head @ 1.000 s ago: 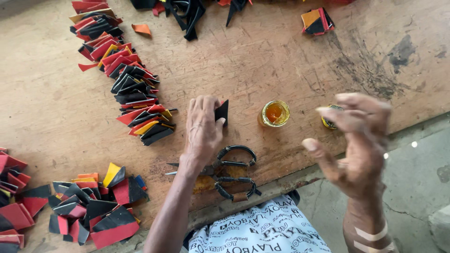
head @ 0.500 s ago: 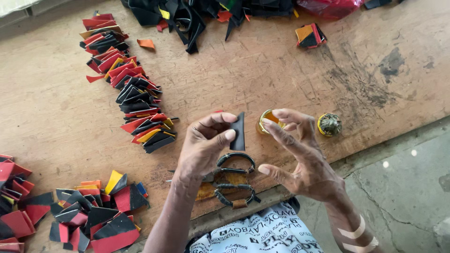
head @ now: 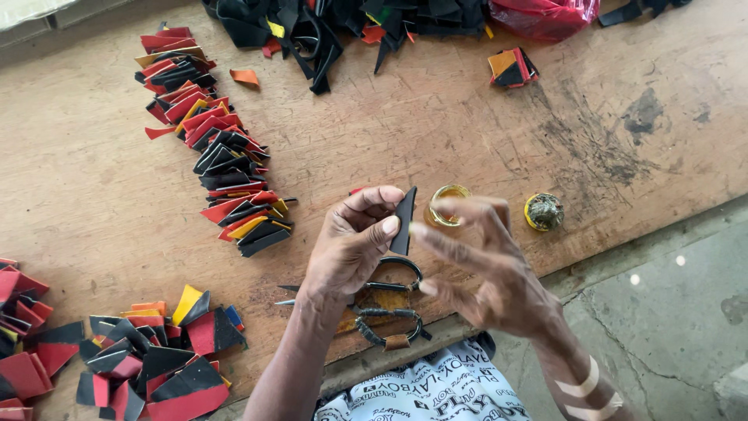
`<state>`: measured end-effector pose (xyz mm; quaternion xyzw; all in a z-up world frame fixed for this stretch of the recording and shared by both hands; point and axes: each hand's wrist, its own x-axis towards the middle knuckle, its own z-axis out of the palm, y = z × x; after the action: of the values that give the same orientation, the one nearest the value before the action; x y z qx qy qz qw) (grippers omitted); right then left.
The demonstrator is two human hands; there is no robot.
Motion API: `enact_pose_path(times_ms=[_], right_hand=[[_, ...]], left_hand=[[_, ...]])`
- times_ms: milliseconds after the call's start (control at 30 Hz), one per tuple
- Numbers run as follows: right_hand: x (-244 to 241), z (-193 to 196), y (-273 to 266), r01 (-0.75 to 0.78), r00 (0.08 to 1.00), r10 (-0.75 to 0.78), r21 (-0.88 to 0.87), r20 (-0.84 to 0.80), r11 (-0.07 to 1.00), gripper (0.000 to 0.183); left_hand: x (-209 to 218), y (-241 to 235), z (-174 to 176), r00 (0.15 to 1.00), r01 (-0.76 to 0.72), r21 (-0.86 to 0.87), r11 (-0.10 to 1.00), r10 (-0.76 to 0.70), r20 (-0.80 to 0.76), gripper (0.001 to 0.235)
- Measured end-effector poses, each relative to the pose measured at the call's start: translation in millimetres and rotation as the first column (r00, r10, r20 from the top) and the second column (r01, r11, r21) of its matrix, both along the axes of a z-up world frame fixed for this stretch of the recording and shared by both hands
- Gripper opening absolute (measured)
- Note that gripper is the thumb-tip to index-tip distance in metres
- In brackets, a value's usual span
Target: The person repeatedly picks small triangular pieces of colored material, applies a yellow substance from a small jar to one edge, and places the treated piece into a growing stack on the table. The process continues with multiple pieces of different colors.
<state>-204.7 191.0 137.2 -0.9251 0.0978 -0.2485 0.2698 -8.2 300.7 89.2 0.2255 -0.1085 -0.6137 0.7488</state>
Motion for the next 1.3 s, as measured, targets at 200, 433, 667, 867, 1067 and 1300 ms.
enact_pose_path(times_ms=[200,433,667,867,1067,1300], right_hand=[[9.1,0.6,-6.4,0.077,0.997,-0.077,0.037,-0.018,0.996,0.078],[-2.8,-9.1,16.9,-0.001,0.999,0.008,-0.202,0.033,0.979,0.083],[9.1,-18.1,-31.3,0.259,0.960,-0.277,-0.257,-0.039,0.931,0.076],[-23.3,-8.4,-46.9,0.443,0.897,-0.440,-0.078,0.050,0.893,0.064],[-45.2,-28.7,-43.3,0.494,0.867,-0.495,0.034,0.056,0.869,0.054],[-58.6,-47.3,-41.5,0.509,0.856,-0.516,0.136,0.020,0.850,0.051]], left_hand=[[-2.9,-3.9,-0.4,0.999,0.039,0.010,0.999,-0.038,-0.038,0.030],[3.8,-8.8,-1.4,0.999,-0.011,0.033,0.999,0.012,-0.029,0.031],[-4.5,-8.8,10.3,0.995,0.073,-0.031,0.997,-0.071,0.070,0.032],[10.3,-56.6,9.3,0.433,-0.235,-0.174,0.956,0.263,0.862,0.020],[18.7,-163.2,-28.3,-0.137,-0.250,-0.383,0.890,0.359,0.923,0.021],[6.2,-257.3,-71.0,-0.095,-0.172,-0.410,0.896,0.399,0.912,0.020]])
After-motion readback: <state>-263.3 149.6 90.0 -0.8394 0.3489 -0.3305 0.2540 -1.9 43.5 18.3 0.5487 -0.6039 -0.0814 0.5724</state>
